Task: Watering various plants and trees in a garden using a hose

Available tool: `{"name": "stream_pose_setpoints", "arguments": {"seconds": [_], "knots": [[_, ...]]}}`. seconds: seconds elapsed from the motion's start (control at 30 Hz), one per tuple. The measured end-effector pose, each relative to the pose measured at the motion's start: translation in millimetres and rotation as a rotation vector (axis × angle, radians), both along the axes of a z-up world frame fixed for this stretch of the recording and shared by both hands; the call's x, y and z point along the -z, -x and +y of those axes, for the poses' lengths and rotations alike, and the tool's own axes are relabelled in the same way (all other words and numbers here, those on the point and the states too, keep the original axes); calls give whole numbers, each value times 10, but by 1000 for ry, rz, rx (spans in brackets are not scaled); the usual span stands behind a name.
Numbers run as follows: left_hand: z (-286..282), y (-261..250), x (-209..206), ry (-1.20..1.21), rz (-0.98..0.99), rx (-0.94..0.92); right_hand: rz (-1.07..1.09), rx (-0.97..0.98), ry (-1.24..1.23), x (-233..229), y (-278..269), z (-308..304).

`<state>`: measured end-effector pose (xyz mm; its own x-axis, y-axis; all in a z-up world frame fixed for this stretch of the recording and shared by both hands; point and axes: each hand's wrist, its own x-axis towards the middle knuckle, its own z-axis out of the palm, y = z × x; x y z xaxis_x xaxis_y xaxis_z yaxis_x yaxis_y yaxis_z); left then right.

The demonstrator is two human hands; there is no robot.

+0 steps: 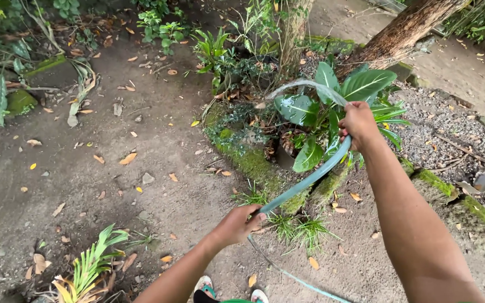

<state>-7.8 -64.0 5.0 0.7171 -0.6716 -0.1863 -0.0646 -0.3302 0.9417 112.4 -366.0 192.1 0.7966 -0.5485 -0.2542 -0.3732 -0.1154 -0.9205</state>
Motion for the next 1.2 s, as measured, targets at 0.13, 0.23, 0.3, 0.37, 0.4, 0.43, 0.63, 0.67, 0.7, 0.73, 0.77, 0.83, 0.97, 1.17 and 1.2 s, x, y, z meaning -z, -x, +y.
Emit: {"name": "stream_pose_setpoints", "arguments": {"seconds": [0.13, 0.23, 0.3, 0.37, 0.4, 0.43, 0.63, 0.67, 0.7, 0.73, 0.77, 0.83, 0.97, 1.17, 1.2], "knots": [[-9, 59, -35, 100, -84, -45, -75, -8, 33, 147, -52, -160], [-55, 70, 137, 101, 47, -74, -80, -18, 87, 70, -41, -190], [-156, 27, 284, 50, 76, -78, -89, -27, 106, -49, -19, -182], [-237, 14, 388, 0, 101, -78, -100, -31, 127, -152, -15, -231], [-255, 37, 424, -27, 123, -88, -92, -49, 155, -186, -17, -274], [-276, 59, 459, -54, 145, -98, -83, -68, 183, -219, -19, -319], [-269, 296, 533, 74, 188, -162, 0, -83, 113, -170, 145, -426], [-228, 297, 446, 71, 189, -164, 1, -84, 109, -133, 157, -399], [-188, 299, 357, 64, 174, -111, -7, -67, 87, -98, 171, -370], [-149, 280, 260, 57, 154, -58, -20, -50, 64, -76, 176, -344], [-160, 222, 167, 53, 151, -59, -23, -50, 60, -71, 163, -312], [-199, 120, -14, -111, 166, 99, -16, -71, 23, -54, 167, -269], [-538, -356, -497, -31, 75, 127, -42, -87, 3, 80, 96, -113], [-1391, -1130, -1676, 313, 61, -249, -183, 23, -49, 24, 286, 430], [-1473, -1114, -1780, 247, 6, -239, -228, -29, 140, -135, 492, 643]]}}
